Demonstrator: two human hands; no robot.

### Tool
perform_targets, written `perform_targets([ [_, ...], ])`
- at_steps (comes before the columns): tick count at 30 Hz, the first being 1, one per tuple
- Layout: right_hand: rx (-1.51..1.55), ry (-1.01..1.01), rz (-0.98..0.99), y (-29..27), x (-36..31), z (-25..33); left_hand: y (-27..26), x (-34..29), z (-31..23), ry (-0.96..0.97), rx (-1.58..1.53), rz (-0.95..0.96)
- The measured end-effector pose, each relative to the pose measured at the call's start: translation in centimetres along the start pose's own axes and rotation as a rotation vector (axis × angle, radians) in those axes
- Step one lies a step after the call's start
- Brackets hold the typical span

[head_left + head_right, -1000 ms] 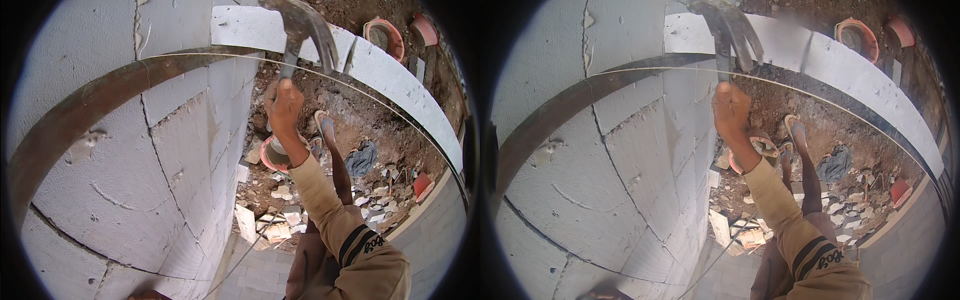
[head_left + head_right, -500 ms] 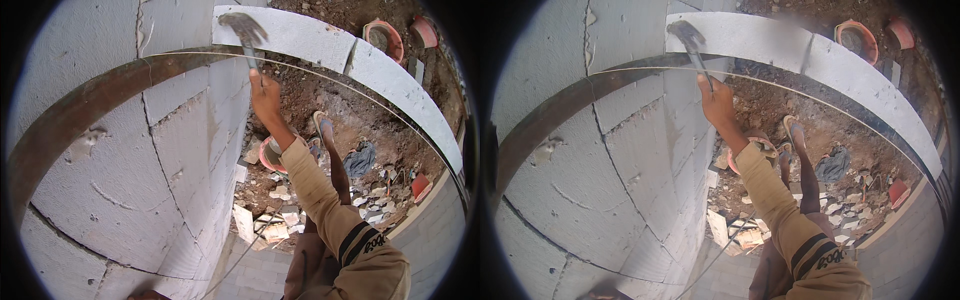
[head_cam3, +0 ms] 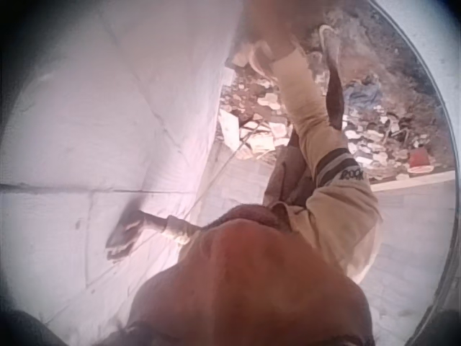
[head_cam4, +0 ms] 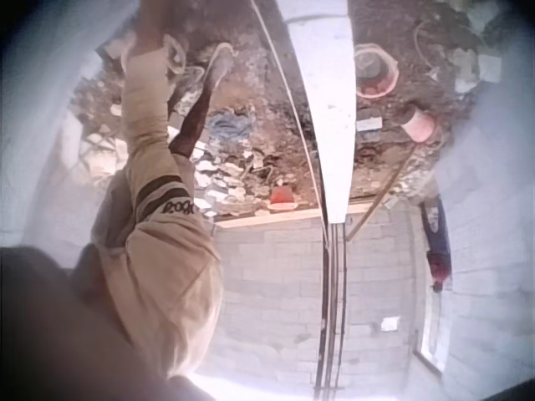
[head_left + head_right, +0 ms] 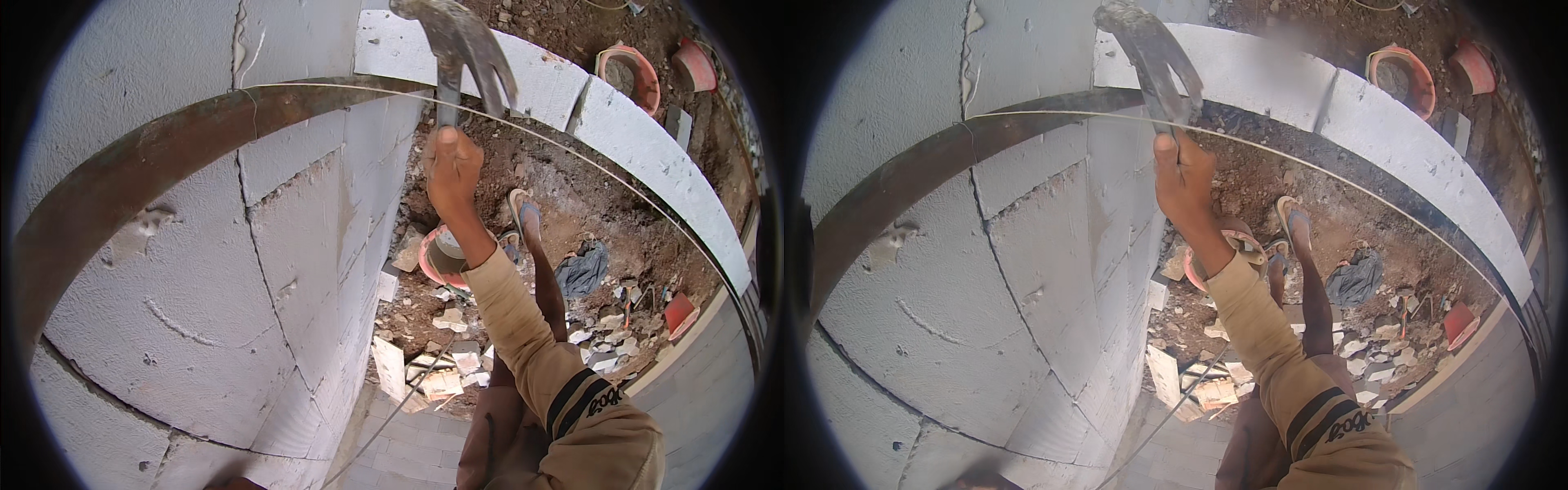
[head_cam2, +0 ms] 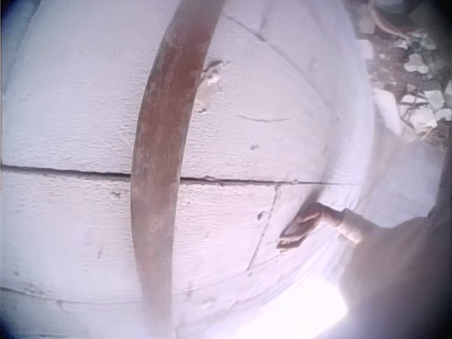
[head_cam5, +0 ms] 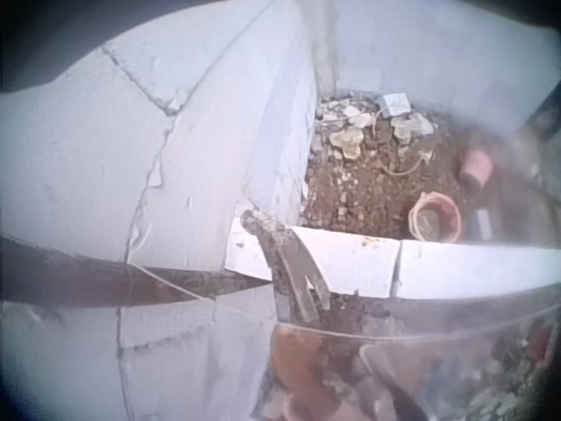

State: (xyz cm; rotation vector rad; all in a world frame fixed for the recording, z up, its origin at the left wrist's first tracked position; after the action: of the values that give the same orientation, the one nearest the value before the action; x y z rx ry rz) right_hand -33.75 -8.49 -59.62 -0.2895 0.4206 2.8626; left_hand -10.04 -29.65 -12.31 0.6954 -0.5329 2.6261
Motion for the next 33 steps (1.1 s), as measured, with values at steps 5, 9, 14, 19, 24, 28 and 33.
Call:
perform_targets([
  [5,-0.386,0.058,0.123,0.5,1.4,-0.5,0.3,-0.3,0.4,0.034,0.056,0.006],
  [9,-0.155,0.031,-0.016,-1.0,1.7,-0.7,0.1,-0.3,0.7,0.034,0.096,-0.009],
  [14,-0.118,-0.157,0.098,-0.8,0.9,-1.4,0.2,-0.2,0.0,0.091,0.112,0.023],
  [19,-0.178,0.019,0.063,-0.8,1.0,-1.8,0.1,0.0,-0.1,0.017,0.057,0.006],
  [24,-0.298,-0.052,0.111,-0.2,1.1,-1.3,0.3,-0.7,0.8,0.013,0.012,0.006],
  [28,-0.268,0.004,0.080,-0.4,1.0,-2.0,0.4,-1.4,2.5,-0.017,-0.025,-0.014],
  [33,-0.405,-0.054,0.138,-0.2,0.8,-3.1,0.4,-1.6,3.0,-0.011,-0.016,0.006],
])
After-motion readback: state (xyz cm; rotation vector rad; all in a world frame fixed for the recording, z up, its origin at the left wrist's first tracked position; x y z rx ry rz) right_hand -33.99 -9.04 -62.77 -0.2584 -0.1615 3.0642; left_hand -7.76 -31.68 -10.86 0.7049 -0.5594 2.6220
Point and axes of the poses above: each hand's wrist, its own x-axis towards the middle knuckle, its own y-axis out of the palm, z = x × y, the point moved 3 cm from there along x, towards the middle knuckle, and after that the axes turned 5 degrees about -y, right-handed, at the moved point
